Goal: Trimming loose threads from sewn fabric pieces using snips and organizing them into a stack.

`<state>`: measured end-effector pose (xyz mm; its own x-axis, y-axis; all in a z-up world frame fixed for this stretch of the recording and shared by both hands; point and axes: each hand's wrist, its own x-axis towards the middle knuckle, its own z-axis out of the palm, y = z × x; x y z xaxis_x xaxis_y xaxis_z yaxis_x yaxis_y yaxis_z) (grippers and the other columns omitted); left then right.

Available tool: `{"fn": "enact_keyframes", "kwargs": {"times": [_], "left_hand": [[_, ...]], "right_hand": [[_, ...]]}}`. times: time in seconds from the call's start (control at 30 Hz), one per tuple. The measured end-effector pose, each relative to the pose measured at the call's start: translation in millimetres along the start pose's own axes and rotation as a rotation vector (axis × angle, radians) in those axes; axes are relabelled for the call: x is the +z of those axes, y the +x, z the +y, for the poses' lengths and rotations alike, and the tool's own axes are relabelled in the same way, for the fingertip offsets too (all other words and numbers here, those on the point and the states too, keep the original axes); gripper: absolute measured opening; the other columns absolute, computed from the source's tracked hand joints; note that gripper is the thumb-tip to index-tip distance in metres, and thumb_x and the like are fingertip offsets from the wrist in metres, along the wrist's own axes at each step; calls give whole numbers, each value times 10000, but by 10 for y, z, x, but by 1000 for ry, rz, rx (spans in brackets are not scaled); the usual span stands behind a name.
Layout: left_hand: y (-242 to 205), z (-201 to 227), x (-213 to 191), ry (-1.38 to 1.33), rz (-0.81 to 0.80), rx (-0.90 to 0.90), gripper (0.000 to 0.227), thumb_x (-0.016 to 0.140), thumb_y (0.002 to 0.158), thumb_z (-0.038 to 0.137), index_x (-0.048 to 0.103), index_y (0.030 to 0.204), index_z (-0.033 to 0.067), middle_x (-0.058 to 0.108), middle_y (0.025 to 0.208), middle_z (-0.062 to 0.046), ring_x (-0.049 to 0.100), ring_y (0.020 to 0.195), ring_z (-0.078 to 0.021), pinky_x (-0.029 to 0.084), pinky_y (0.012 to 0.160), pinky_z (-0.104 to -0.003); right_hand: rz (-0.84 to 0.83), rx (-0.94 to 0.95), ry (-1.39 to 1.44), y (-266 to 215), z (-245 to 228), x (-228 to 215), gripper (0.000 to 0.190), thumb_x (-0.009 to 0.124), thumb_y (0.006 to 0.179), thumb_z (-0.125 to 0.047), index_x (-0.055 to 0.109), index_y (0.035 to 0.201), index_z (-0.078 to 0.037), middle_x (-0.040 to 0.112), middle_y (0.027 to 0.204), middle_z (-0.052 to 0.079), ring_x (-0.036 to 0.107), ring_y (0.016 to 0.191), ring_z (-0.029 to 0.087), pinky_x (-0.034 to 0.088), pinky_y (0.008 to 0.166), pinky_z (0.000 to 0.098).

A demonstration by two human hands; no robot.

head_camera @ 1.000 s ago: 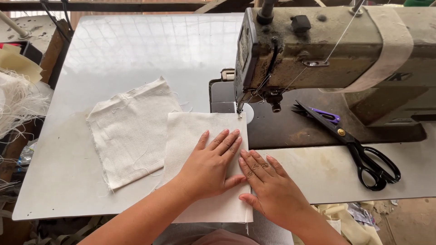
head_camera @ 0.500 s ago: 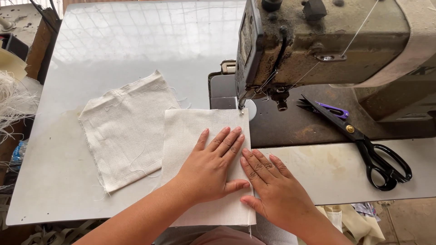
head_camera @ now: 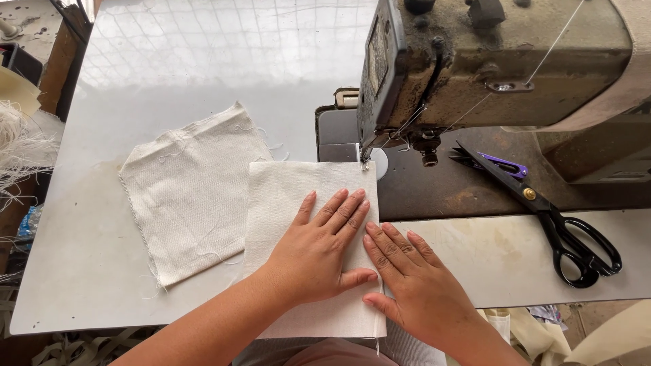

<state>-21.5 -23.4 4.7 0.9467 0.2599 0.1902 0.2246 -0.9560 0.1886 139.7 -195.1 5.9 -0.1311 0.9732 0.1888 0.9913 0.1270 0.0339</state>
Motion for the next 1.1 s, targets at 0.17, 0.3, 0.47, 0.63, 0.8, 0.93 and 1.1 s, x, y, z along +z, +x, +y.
{"fn": "enact_keyframes", "kwargs": {"times": [0.17,0.3,0.47,0.63,0.8,0.93,1.1], "left_hand": [[0,8,3,5,-4,-8,1027,429,888,808,298,1604,83,300,1678,-89,241,1555,-271,121,1225,-567],[11,16,-18,-8,-1,-10,1019,430,891,798,311,1598,73,320,1670,-95,265,1548,-284,147,1216,-578],[4,16,-26,-18,-2,-5,1004,425,899,786,313,1598,75,317,1671,-97,254,1553,-284,134,1222,-574],[9,13,-21,-3,6,-4,1019,434,891,799,313,1599,77,314,1675,-93,268,1549,-285,150,1220,-575],[7,15,-28,-6,-7,-8,1023,456,885,797,306,1603,84,297,1681,-90,252,1553,-277,142,1220,-575],[10,24,-45,16,4,-12,1053,456,882,808,289,1607,62,293,1683,-100,258,1553,-266,148,1225,-555],[9,27,-33,15,7,-16,1042,432,885,812,312,1599,63,295,1682,-111,269,1551,-264,156,1223,-555]], "right_hand": [[2,-3,28,2,15,3,876,580,916,-632,360,1575,-98,328,1678,57,289,1556,230,219,1262,407],[6,2,33,3,23,-2,878,586,912,-627,362,1575,-98,334,1676,54,295,1553,232,224,1262,406],[2,5,59,11,20,-15,886,632,894,-609,377,1565,-90,354,1666,63,323,1540,235,252,1248,413],[-1,-2,28,13,17,-14,941,627,870,-666,372,1566,-86,343,1670,68,315,1543,232,241,1252,416],[8,5,29,10,6,-4,913,618,887,-647,372,1568,-89,348,1668,66,323,1539,230,242,1251,417],[5,15,41,5,13,-1,906,601,895,-656,360,1580,-115,329,1679,51,314,1543,219,230,1252,411],[-2,24,22,-13,14,29,935,592,884,-672,325,1599,-133,296,1696,38,288,1555,201,210,1260,399]]}}
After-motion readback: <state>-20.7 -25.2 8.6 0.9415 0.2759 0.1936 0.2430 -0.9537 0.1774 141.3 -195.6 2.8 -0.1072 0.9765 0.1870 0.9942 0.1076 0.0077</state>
